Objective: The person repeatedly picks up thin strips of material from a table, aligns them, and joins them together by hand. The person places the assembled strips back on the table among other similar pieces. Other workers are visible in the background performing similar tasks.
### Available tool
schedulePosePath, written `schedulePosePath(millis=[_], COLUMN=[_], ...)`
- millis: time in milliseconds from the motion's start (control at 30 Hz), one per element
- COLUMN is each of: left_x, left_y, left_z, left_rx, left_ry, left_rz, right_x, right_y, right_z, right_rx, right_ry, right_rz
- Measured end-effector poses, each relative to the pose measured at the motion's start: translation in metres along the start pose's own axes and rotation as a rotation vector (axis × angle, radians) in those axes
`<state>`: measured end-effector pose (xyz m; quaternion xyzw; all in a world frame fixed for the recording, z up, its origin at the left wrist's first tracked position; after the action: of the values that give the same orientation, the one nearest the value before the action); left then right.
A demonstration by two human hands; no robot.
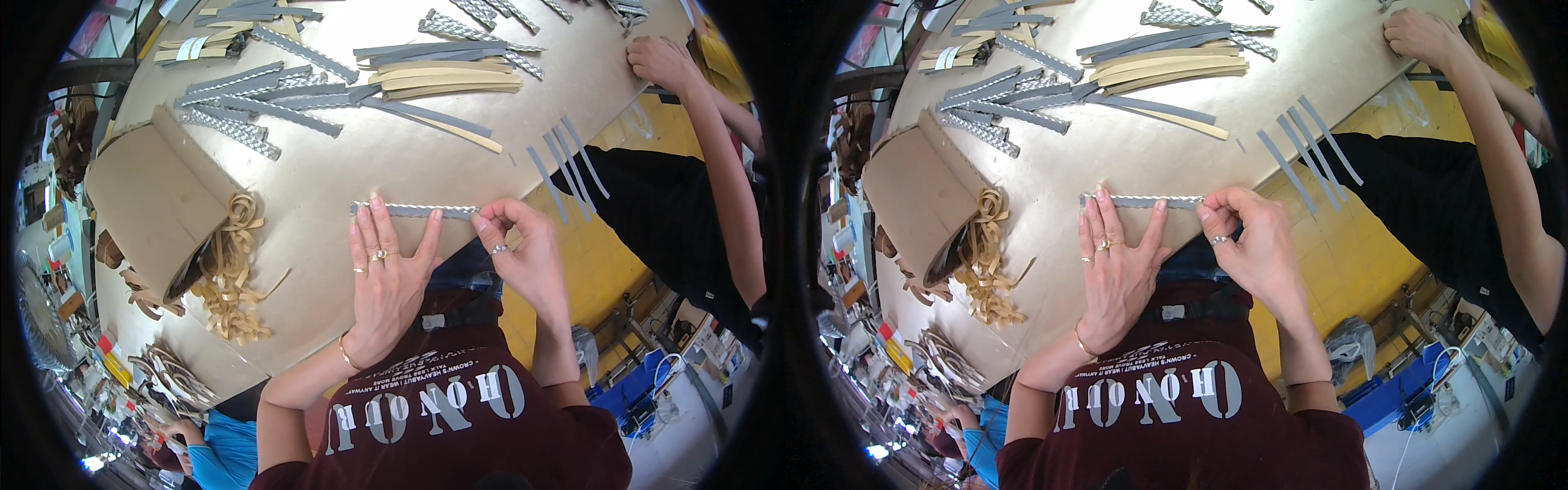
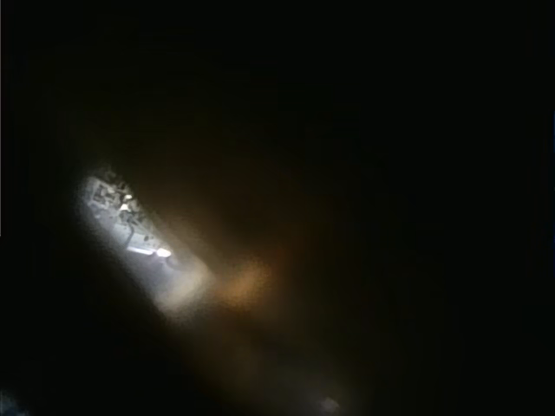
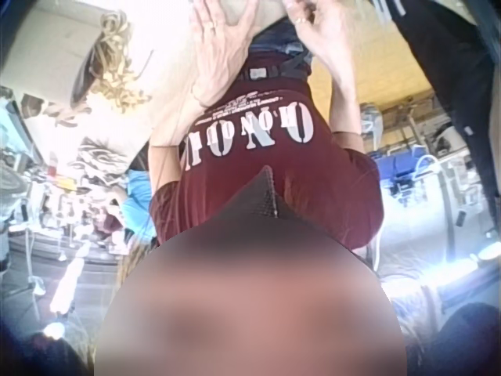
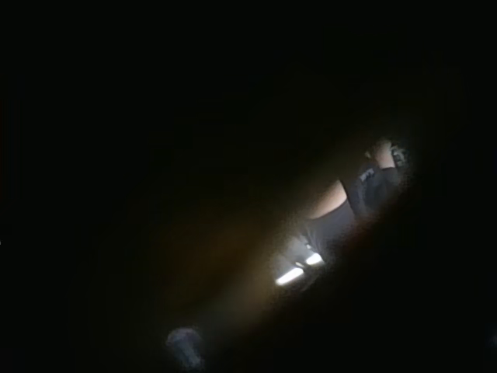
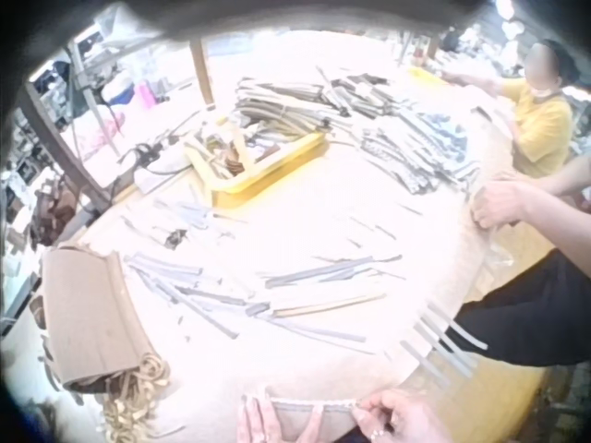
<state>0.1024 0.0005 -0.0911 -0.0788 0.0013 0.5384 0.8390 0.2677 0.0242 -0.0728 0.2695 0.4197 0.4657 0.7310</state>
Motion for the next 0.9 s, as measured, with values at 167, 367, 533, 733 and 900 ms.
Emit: schedulePosePath(millis=[167, 367, 533, 733, 900], left_x=[0.000, 0.000, 0.001, 0.001, 0.000], left_y=[0.000, 0.000, 0.000, -0.001, 0.000], left_z=[0.001, 0.002, 0.003, 0.003, 0.001], left_rx=[-0.007, 0.072, 0.071, 0.098, 0.030], left_ry=[-0.005, -0.029, -0.014, -0.021, -0.013], left_rz=[0.000, -0.035, -0.037, -0.048, -0.008], right_x=[-0.003, -0.002, -0.001, -0.001, -0.013], right_y=[0.014, 0.001, 0.000, -0.002, -0.006], right_z=[0.001, -0.005, -0.005, -0.006, 0.003], right_rx=[-0.178, -0.179, -0.159, -0.126, -0.187], right_ry=[-0.062, -0.091, -0.097, -0.106, -0.277], right_rz=[0.229, 0.138, 0.104, 0.056, 0.122])
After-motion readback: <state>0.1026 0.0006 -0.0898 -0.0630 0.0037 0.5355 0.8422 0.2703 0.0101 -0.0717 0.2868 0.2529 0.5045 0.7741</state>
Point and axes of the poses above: each hand's wrist, its own x-axis towards the middle knuckle, its own z-axis out of the back of the hand, y = z × x, the point moved 7 cm from there along x, towards the middle knuckle, and after that the axes turned 5 degrees about -y, right-handed, at the moved point
